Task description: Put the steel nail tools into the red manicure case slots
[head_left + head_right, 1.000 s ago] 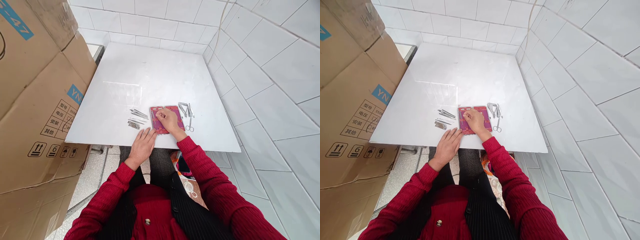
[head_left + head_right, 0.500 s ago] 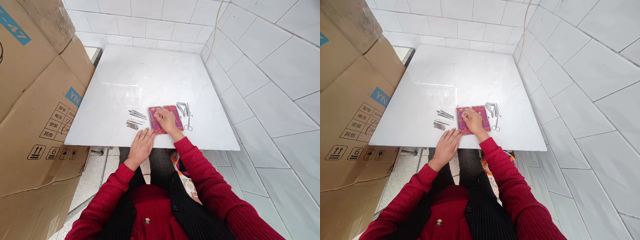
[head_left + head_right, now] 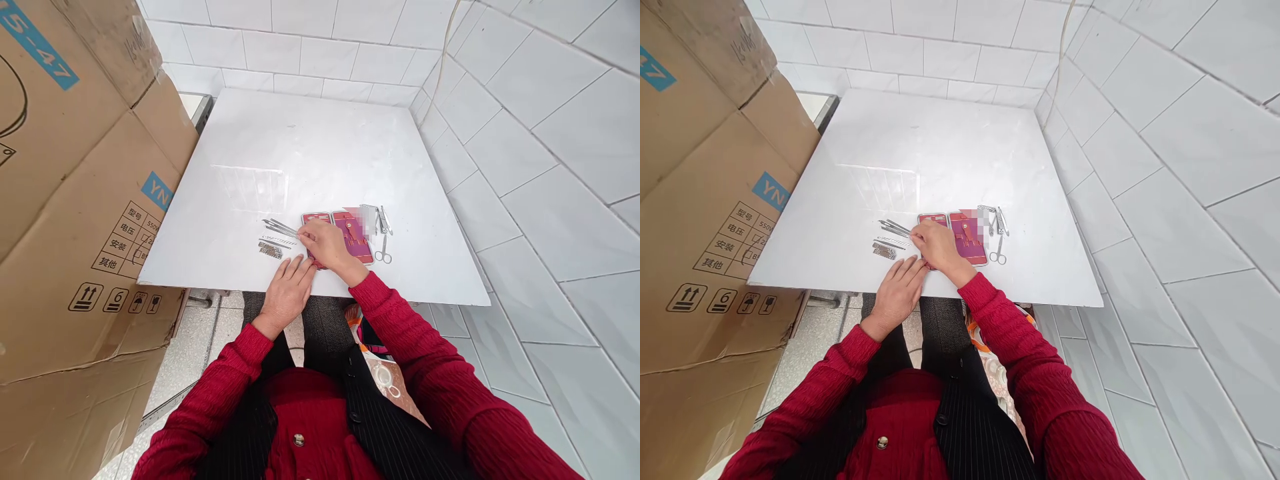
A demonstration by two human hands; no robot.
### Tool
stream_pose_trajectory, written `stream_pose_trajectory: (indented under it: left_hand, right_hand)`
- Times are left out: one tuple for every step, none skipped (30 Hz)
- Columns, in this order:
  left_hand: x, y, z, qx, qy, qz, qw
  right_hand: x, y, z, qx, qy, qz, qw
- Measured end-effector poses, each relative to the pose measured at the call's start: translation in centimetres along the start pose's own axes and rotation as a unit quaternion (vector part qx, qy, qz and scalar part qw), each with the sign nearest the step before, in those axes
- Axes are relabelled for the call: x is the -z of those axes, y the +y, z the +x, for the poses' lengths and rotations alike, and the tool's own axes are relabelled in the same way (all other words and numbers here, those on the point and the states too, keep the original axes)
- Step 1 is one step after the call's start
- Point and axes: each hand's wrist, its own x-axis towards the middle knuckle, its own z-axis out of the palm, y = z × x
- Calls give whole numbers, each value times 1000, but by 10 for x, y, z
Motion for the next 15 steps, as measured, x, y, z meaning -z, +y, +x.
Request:
stream_pose_trajectory:
  left_hand:
    - [0,0,0,0,4,2,1000]
    - [-1,0,0,1,8,4,1000]
    - [-1,-1,-1,1,11,5,1000]
    - [-2,-1,-1,0,12,4,1000]
    - [-2,-1,-1,-1,14,3,1000]
    - [-2,-1,-1,-2,15,1,1000]
    - [-2,-1,-1,-2,18,-2,1000]
    - [-2,-1,-2,-2,20,-5,1000]
    - [-2,-1,-2,-2,21,-8,1000]
    - [-2,-1,-2,-1,21,-11,1000]
    - [-1,-1,-2,0,18,-14,1000]
    - [-1,-1,-2,1,14,-18,1000]
    - [-1,-1,-2,2,11,-21,1000]
    - [-1,-1,-2,2,8,-24,1000]
    - [-1,-1,-2,3,8,-26,1000]
  right_hand:
    - [0,-9,3,15,-32,-11,999]
    - [0,-18,6,27,-63,-30,997]
    - [-1,-26,10,38,-88,-53,994]
    - [-2,-33,14,50,-107,-77,990]
    - [-3,-39,18,61,-121,-103,985]
    - [-6,-44,22,72,-132,-127,980]
    - [-8,-48,26,81,-140,-149,976]
    - [-11,-51,29,87,-146,-169,971]
    - [-13,-54,32,89,-151,-187,967]
    - [-16,-56,35,88,-156,-203,963]
    - [-19,-58,38,86,-162,-216,959]
    - [-21,-60,40,84,-166,-226,956]
    - [-22,-62,42,83,-171,-233,954]
    - [-24,-63,44,83,-176,-237,952]
    - [-24,-64,45,84,-180,-237,951]
